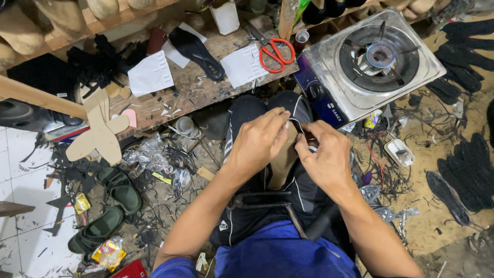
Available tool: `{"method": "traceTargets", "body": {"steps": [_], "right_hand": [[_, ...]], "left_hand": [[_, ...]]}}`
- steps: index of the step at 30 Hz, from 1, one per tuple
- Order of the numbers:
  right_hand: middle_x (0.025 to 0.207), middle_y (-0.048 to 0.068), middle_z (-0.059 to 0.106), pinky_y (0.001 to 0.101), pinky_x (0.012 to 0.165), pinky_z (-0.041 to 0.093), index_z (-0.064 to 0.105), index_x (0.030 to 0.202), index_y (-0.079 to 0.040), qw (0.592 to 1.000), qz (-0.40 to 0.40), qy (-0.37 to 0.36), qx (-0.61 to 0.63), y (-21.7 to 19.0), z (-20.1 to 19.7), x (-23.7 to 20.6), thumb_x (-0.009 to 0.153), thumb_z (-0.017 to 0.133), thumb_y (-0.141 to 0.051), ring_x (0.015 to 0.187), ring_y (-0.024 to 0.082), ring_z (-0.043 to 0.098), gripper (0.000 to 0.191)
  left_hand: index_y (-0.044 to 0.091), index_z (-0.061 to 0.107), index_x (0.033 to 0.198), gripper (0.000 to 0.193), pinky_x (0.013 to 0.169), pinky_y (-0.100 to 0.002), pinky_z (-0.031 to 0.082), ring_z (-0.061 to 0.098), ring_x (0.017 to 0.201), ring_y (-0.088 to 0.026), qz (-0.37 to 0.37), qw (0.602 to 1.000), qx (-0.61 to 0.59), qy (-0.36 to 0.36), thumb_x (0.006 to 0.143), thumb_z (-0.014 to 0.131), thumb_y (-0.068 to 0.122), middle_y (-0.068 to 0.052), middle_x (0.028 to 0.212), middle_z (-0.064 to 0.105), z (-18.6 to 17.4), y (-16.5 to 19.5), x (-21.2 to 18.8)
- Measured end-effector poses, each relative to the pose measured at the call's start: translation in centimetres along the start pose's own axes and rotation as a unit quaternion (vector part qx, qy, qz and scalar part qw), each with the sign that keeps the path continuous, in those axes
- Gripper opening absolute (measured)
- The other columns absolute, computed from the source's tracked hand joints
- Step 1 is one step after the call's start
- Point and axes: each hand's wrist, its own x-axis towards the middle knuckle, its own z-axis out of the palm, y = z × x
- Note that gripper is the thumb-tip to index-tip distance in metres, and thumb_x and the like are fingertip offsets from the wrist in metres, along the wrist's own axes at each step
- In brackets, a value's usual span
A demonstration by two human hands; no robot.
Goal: The person sits on the floor of a shoe workshop and pulls a black fabric upper over a wooden shoe last, smoothing and pressing the fabric around the last by hand. They then tap and press the shoe with a hammer to set the shape, working the toe and sides before lifting the shaped shoe off the last.
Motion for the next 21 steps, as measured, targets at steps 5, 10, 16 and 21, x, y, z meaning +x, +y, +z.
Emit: {"method": "traceTargets", "body": {"steps": [5, 10, 16, 21], "right_hand": [[0.099, 0.016, 0.071, 0.038, 0.072, 0.056, 0.07, 0.112, 0.002, 0.997, 0.026, -0.022, 0.074, -0.8, -1.1, 0.7, 0.085, 0.069, -0.01, 0.079, 0.03, 0.072, 0.03], [0.113, 0.02, 0.066, 0.04, 0.083, 0.054, 0.066, 0.116, 0.004, 0.989, -0.125, 0.038, 0.063, -1.7, -2.2, 1.5, 0.079, 0.074, -0.009, 0.098, 0.037, 0.068, 0.04], [0.105, 0.008, 0.072, 0.0376, 0.079, 0.057, 0.075, 0.104, -0.004, 0.983, -0.168, 0.024, -0.066, -1.4, -2.1, 2.6, 0.088, 0.08, -0.012, 0.092, 0.029, 0.072, 0.018], [0.102, 0.009, 0.074, 0.0347, 0.067, 0.056, 0.076, 0.1, -0.002, 0.992, -0.122, 0.002, -0.036, -1.1, -1.8, 2.5, 0.089, 0.077, -0.009, 0.078, 0.027, 0.072, 0.012]], "left_hand": [[0.0, 0.062, 0.126, 0.037, 0.094, -0.036, 0.058, 0.072, 0.109, -0.028, -0.099, 0.989, -0.106, 0.01, 0.091, 0.071, 0.001, -0.016, 0.122, 0.072, 0.9, -0.6, -1.0], [-0.006, 0.049, 0.147, 0.055, 0.119, -0.033, 0.041, 0.053, 0.138, -0.02, -0.142, 0.908, -0.394, -0.001, 0.095, 0.067, -0.005, -0.018, 0.148, 0.058, 2.7, -1.5, -2.0], [-0.006, 0.053, 0.146, 0.058, 0.116, -0.033, 0.045, 0.059, 0.135, -0.021, -0.179, 0.919, -0.35, -0.002, 0.091, 0.068, -0.003, -0.018, 0.144, 0.063, 4.3, -0.9, -2.7], [-0.004, 0.056, 0.146, 0.059, 0.117, -0.033, 0.046, 0.061, 0.134, -0.02, -0.185, 0.921, -0.342, -0.009, 0.087, 0.067, -0.004, -0.017, 0.143, 0.066, 4.1, -0.8, -2.5]]}}
